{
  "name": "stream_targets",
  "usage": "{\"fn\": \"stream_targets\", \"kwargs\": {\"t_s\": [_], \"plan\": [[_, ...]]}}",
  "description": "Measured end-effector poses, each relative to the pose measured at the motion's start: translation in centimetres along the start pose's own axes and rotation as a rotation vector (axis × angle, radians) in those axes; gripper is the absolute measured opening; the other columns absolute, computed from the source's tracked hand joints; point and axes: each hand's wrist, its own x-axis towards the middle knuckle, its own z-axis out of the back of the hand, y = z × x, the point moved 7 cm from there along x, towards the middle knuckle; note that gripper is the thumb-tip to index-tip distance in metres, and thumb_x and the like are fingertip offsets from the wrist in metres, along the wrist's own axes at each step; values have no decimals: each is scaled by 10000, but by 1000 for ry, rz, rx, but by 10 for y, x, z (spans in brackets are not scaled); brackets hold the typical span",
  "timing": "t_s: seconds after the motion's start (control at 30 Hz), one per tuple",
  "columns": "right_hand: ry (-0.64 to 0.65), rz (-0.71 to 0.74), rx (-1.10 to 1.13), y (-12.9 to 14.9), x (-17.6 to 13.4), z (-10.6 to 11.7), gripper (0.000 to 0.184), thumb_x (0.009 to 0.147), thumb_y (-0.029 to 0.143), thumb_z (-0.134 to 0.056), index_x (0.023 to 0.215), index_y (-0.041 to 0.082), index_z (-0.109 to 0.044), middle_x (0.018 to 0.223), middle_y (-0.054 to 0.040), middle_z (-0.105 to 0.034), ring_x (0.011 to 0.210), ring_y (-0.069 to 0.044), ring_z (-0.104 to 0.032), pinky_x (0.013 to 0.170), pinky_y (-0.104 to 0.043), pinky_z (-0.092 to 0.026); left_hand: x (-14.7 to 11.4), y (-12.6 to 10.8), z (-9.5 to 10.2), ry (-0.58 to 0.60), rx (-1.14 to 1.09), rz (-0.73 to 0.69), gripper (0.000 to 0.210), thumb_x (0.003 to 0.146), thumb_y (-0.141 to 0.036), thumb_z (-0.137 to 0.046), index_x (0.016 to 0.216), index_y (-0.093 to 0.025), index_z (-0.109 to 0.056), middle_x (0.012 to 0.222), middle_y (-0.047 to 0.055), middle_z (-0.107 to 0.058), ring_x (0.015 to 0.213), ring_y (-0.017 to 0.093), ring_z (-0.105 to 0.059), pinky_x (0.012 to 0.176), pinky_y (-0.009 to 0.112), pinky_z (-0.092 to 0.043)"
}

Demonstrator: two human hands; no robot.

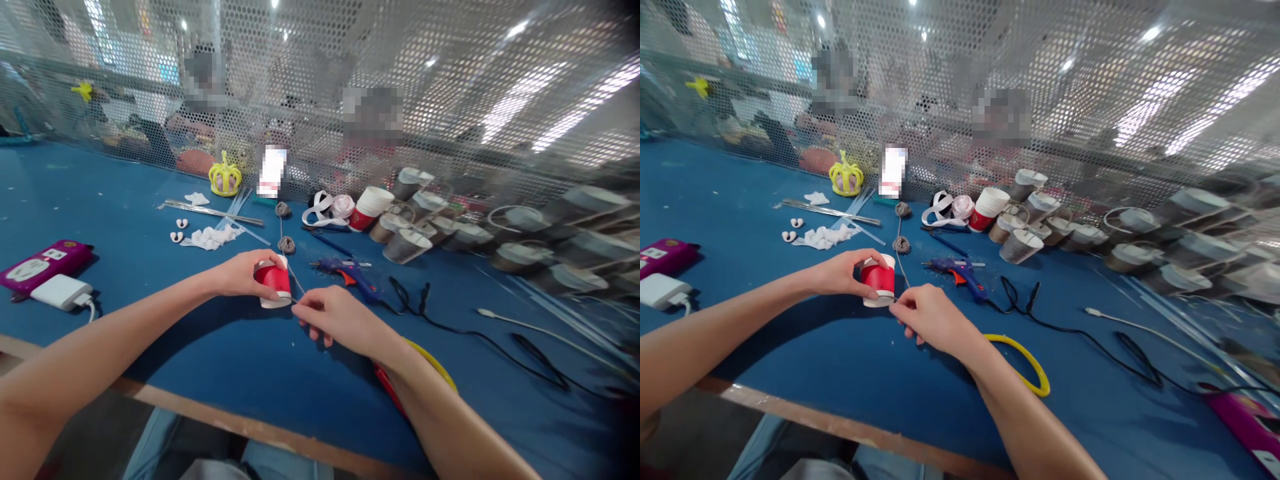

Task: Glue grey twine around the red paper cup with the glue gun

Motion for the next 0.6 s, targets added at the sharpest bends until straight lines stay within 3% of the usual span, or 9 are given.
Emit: {"fn": "stream_targets", "kwargs": {"t_s": [0.1, 0.17, 0.27, 0.4, 0.6], "plan": [[71, -21, 93, -2, 1, -12, 228, 783, 245, -488, 582, 162, -555, 439, 27, -537, 323, -59, -447, 376, -183, -357, 0, -2, 1, -5, 53, 12, 434, 573, -295, -745, 948, -169, -564, 913, 28, -597, 804, 174, -543, 739, 297, -428], [44, -44, 179, -6, 2, -14, 193, 781, 222, -490, 621, 154, -573, 443, 38, -529, 318, -51, -445, 370, -172, -340, 0, -3, 0, 10, 25, -7, 356, 625, -277, -706, 935, -159, -575, 863, 20, -602, 780, 163, -541, 732, 287, -421], [-72, -55, 325, -13, 4, -10, 142, 781, 186, -484, 681, 145, -576, 466, 49, -521, 326, -44, -450, 373, -163, -344, 1, -3, -1, 20, -102, -43, 193, 723, -228, -591, 895, -145, -574, 814, 16, -598, 729, 137, -533, 700, 268, -417], [-283, 25, 489, -20, 4, 6, 108, 787, 242, -502, 785, 151, -559, 509, 47, -550, 348, -59, -482, 391, -179, -392, 0, -7, 0, -53, -224, -98, 262, 712, -191, -577, 960, -161, -498, 778, -8, -561, 645, 108, -502, 612, 227, -407], [-421, 142, 523, -22, -3, 17, 252, 768, 408, -530, 754, 158, -555, 546, 11, -605, 378, -80, -529, 417, -203, -427, -9, -19, -6, -85, -49, -184, 282, 741, -179, -548, 1015, -178, -482, 870, 10, -570, 668, 114, -521, 634, 234, -421]]}}
